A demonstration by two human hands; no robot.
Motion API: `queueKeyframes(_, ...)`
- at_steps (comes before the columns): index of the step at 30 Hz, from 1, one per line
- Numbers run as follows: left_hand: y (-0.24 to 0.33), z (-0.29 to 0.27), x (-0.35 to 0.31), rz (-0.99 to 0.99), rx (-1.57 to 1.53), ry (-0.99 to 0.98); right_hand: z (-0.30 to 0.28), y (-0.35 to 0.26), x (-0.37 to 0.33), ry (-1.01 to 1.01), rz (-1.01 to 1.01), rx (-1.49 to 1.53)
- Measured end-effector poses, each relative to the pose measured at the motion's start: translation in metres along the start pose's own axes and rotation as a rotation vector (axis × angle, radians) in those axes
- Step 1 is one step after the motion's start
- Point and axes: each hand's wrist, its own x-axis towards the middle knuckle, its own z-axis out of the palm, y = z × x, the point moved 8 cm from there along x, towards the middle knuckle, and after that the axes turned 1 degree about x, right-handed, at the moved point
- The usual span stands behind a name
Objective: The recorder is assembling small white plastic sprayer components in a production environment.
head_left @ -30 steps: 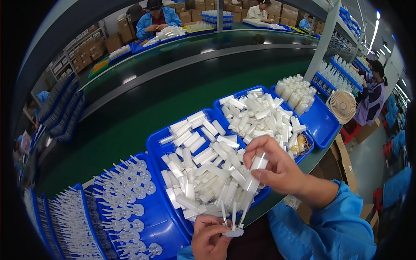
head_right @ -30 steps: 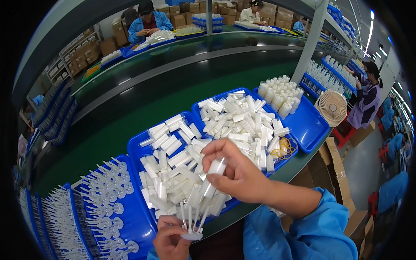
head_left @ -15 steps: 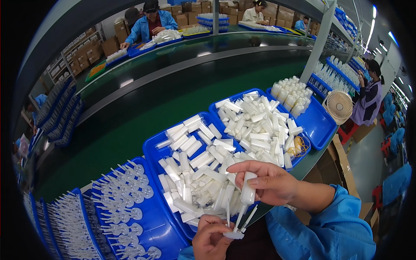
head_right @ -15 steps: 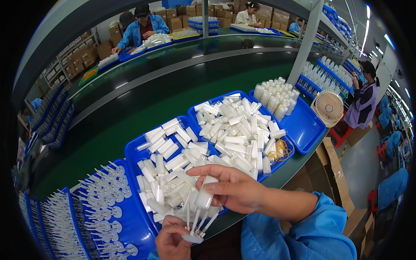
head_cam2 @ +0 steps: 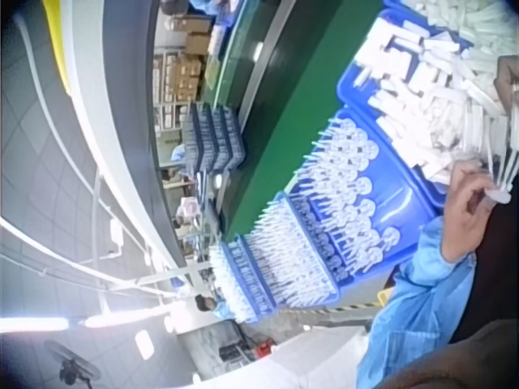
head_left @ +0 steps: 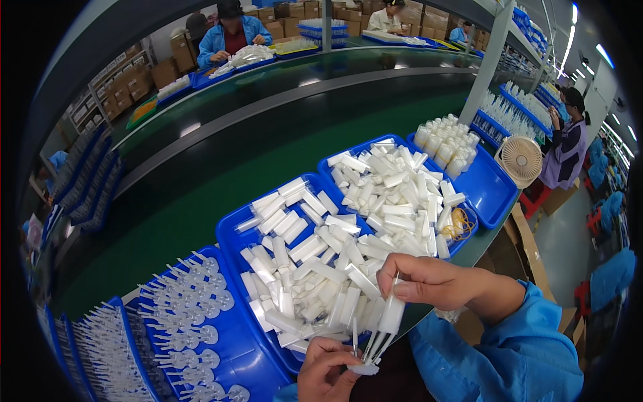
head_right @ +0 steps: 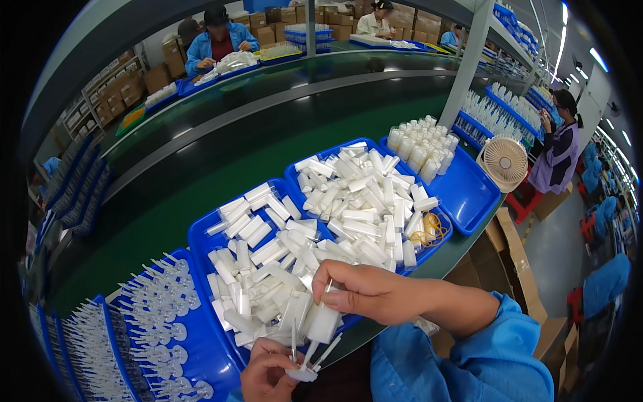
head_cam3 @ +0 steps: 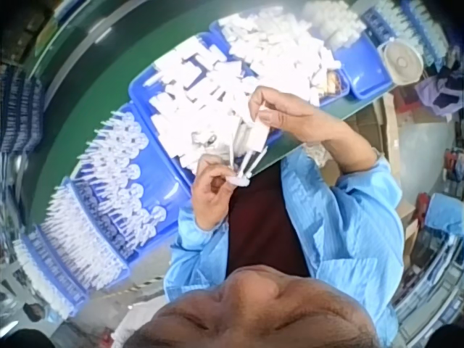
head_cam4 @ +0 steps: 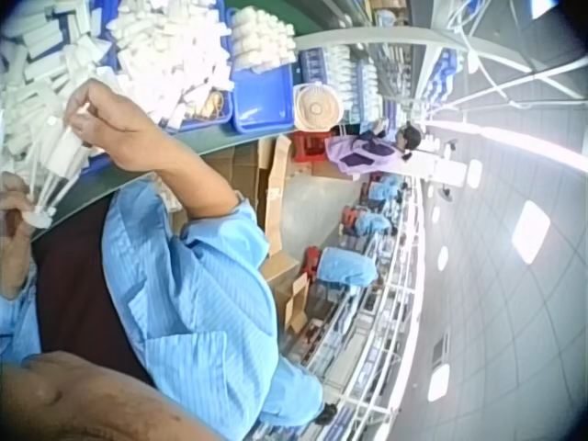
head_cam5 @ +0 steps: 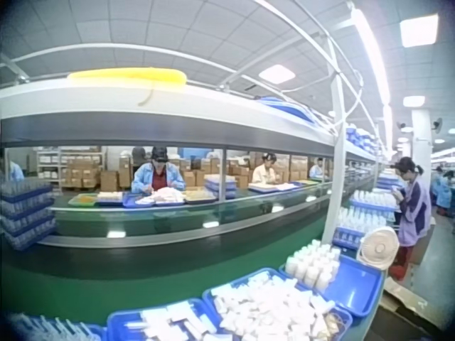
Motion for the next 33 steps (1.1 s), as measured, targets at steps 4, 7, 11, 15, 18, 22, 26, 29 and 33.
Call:
queueKeyframes(4,0.002,0.001,0.001,0.045,-0.018,-0.005,0.0,-0.011,-0.003,0.043,-0.178,-0.17)
queueKeyframes(7,-0.001,0.002,-0.001,0.036,-0.045,-0.021,0.0,-0.01,-0.003,0.008,-0.19,-0.185)
queueKeyframes(11,0.001,0.004,-0.003,0.072,-0.009,-0.035,0.011,0.004,-0.004,-0.106,0.082,0.189)
queueKeyframes(15,-0.002,0.001,-0.004,0.035,-0.063,0.023,0.014,-0.006,-0.004,-0.008,-0.142,0.034)
queueKeyframes(18,-0.001,0.0,-0.003,0.053,-0.012,0.013,0.021,-0.004,-0.004,-0.015,-0.229,-0.068)
queueKeyframes(22,-0.002,0.0,-0.002,0.033,-0.031,0.022,0.041,0.005,-0.004,-0.067,-0.169,0.036)
queueKeyframes(26,0.0,-0.003,-0.008,0.065,-0.115,0.05,0.055,0.002,-0.009,-0.015,-0.256,0.065)
queueKeyframes(29,0.0,-0.005,-0.01,0.072,-0.14,0.057,0.052,-0.013,-0.002,-0.119,-0.316,-0.128)
queueKeyframes(33,0.014,-0.013,-0.012,0.156,-0.035,0.117,-0.009,-0.013,0.043,0.079,-0.339,-0.465)
